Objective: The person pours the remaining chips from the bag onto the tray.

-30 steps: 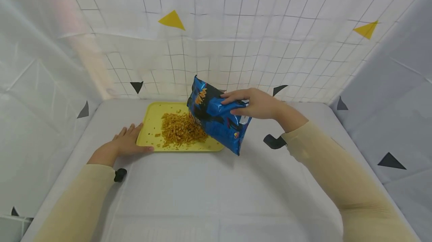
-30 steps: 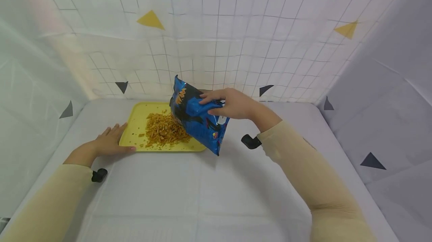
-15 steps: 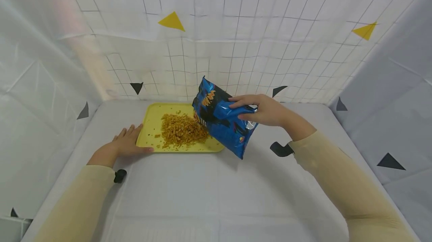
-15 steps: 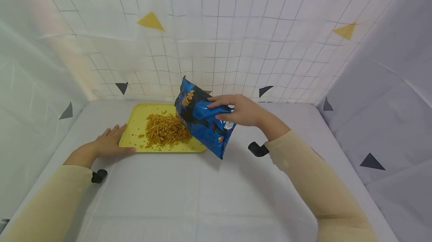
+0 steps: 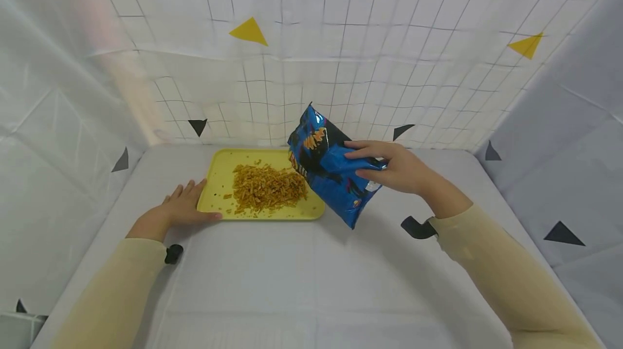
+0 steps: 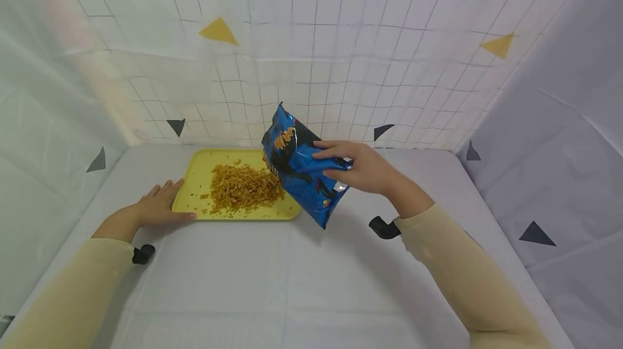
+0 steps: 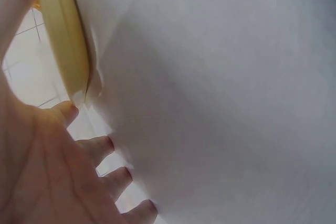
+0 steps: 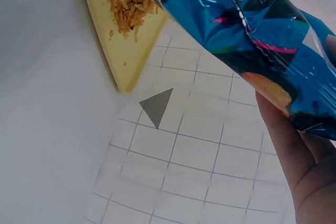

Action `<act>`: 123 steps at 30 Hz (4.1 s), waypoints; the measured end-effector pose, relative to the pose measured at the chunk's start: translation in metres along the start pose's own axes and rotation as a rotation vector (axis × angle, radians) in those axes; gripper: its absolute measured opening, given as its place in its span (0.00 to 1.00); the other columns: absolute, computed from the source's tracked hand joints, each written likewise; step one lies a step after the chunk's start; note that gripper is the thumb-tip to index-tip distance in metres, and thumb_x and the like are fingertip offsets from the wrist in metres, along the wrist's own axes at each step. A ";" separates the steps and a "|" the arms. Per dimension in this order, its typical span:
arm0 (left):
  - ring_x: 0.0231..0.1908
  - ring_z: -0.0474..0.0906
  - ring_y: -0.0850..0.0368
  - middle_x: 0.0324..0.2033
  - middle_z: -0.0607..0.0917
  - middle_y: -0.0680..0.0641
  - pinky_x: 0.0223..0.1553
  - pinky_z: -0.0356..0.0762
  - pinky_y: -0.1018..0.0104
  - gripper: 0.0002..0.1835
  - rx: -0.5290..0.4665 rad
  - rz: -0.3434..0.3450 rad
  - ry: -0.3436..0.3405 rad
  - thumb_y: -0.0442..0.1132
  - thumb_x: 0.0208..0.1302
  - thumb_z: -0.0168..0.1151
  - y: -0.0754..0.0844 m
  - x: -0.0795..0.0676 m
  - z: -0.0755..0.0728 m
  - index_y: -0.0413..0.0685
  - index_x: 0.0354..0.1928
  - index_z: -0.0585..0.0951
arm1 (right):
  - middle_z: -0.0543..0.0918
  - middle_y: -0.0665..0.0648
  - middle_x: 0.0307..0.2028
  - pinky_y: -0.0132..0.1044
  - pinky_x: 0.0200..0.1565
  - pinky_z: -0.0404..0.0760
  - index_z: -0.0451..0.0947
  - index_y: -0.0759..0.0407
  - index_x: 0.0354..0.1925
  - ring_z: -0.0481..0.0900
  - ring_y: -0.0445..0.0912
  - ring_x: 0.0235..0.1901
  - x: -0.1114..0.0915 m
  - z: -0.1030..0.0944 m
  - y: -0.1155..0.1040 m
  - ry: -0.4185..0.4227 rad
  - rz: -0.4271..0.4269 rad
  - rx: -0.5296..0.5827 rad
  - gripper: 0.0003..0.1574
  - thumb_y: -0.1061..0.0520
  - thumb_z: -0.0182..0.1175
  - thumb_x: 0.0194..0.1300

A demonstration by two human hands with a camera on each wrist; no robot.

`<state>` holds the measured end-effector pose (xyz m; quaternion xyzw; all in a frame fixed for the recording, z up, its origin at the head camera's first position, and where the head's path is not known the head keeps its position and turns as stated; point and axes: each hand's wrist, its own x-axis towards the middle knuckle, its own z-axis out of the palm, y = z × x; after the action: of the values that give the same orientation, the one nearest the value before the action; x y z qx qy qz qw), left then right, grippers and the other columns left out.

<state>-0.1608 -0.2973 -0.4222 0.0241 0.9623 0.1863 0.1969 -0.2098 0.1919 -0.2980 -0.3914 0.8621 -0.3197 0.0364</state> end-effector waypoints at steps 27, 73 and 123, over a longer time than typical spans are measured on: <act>0.71 0.30 0.18 0.74 0.37 0.23 0.65 0.32 0.22 0.68 -0.029 -0.010 -0.006 0.75 0.54 0.62 -0.004 0.002 0.003 0.38 0.79 0.39 | 0.72 0.54 0.69 0.19 0.56 0.69 0.80 0.54 0.62 0.69 0.57 0.68 -0.068 0.000 0.024 0.221 0.013 -0.088 0.29 0.64 0.69 0.63; 0.71 0.31 0.18 0.74 0.38 0.23 0.65 0.34 0.22 0.67 -0.024 0.000 -0.002 0.73 0.56 0.63 0.001 -0.001 0.000 0.37 0.79 0.40 | 0.72 0.55 0.70 0.48 0.64 0.71 0.81 0.57 0.61 0.72 0.61 0.65 -0.125 0.012 0.055 0.597 0.150 -0.372 0.29 0.57 0.72 0.61; 0.71 0.31 0.18 0.74 0.38 0.22 0.65 0.34 0.22 0.67 -0.027 -0.010 -0.005 0.72 0.56 0.63 0.000 -0.001 0.000 0.35 0.78 0.41 | 0.74 0.62 0.66 0.61 0.54 0.76 0.82 0.62 0.58 0.75 0.65 0.62 -0.110 0.038 0.058 0.826 0.346 -0.319 0.28 0.61 0.74 0.58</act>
<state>-0.1603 -0.2974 -0.4221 0.0170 0.9593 0.1981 0.2007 -0.1596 0.2769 -0.3826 -0.0828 0.8953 -0.3012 -0.3175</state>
